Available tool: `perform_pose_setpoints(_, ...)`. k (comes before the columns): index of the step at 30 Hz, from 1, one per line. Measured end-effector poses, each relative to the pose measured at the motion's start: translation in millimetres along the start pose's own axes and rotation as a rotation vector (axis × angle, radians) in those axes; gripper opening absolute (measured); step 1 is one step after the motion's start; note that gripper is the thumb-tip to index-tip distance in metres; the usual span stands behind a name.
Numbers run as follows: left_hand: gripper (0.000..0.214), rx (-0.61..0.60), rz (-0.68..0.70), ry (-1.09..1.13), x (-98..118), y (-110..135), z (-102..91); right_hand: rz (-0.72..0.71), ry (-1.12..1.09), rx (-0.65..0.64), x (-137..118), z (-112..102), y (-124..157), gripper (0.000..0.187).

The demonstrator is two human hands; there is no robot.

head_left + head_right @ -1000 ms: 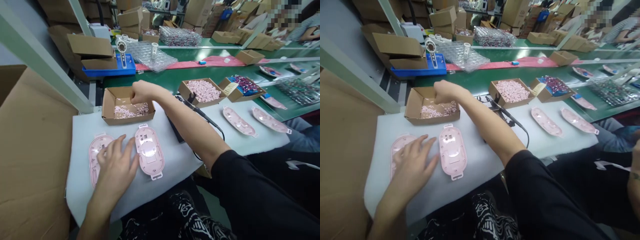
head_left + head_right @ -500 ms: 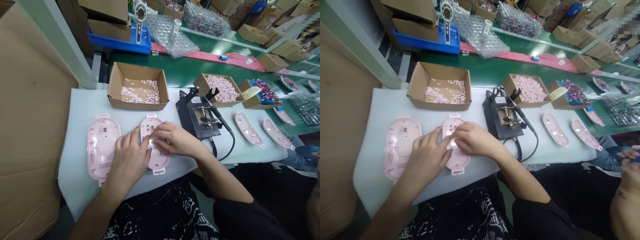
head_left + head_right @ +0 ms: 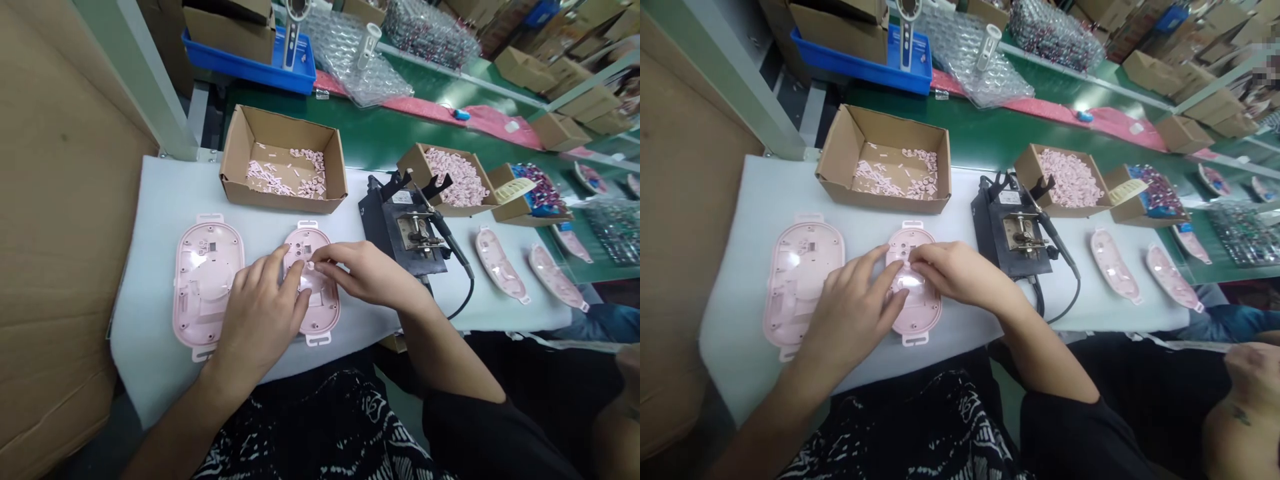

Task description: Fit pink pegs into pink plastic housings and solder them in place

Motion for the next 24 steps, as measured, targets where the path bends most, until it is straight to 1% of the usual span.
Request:
perform_pose_setpoints(1, 0.039, 0.006, 0.000, 0.008, 0.0, -0.3, 0.0, -0.001, -0.007, 0.027, 0.2, -1.6, -2.1, 0.018)
perform_pose_setpoints(3, 0.036, -0.023, 0.005, 0.006, -0.2, -0.8, 1.8, -0.029, 0.036, 0.093, 0.2, -1.9, -7.8, 0.019)
perform_pose_setpoints(5, 0.033, -0.064, 0.015, -0.003, -0.4, -0.8, 4.2, -0.053, 0.109, 0.155, 0.4, 1.2, -14.7, 0.021)
perform_pose_setpoints(7, 0.032, -0.075, 0.017, -0.001, -0.4, -0.4, 5.6, -0.041, 0.185, 0.195, 1.5, 6.2, -21.0, 0.024)
perform_pose_setpoints(10, 0.032, -0.059, 0.019, 0.011, 0.3, 0.1, 5.5, -0.039, 0.318, 0.213, 2.1, 13.9, -26.4, 0.022)
perform_pose_setpoints(13, 0.034, -0.062, 0.019, 0.017, 1.1, 0.6, 5.3, -0.126, 0.385, 0.199, 0.8, 19.9, -26.9, 0.020)
perform_pose_setpoints(16, 0.034, -0.064, 0.013, 0.021, 1.2, 1.3, 5.0, -0.168, 0.339, 0.210, 1.4, 22.5, -26.1, 0.021)
perform_pose_setpoints(20, 0.034, -0.066, 0.014, 0.019, 1.2, 2.0, 4.9, -0.172, 0.186, 0.258, 1.3, 19.8, -24.2, 0.018)
perform_pose_setpoints(24, 0.033, -0.063, 0.011, 0.027, 1.1, 2.0, 4.7, -0.119, 0.025, 0.208, 2.0, 12.9, -23.6, 0.013)
Point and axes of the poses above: each hand's wrist, its own y-axis away from the middle knuckle, its own z-axis out of the palm, x = y × z, the point moved 3 cm from there along -y, towards the middle knuckle, and after that the axes turned 15 degrees about z, right-handed, at the moved point
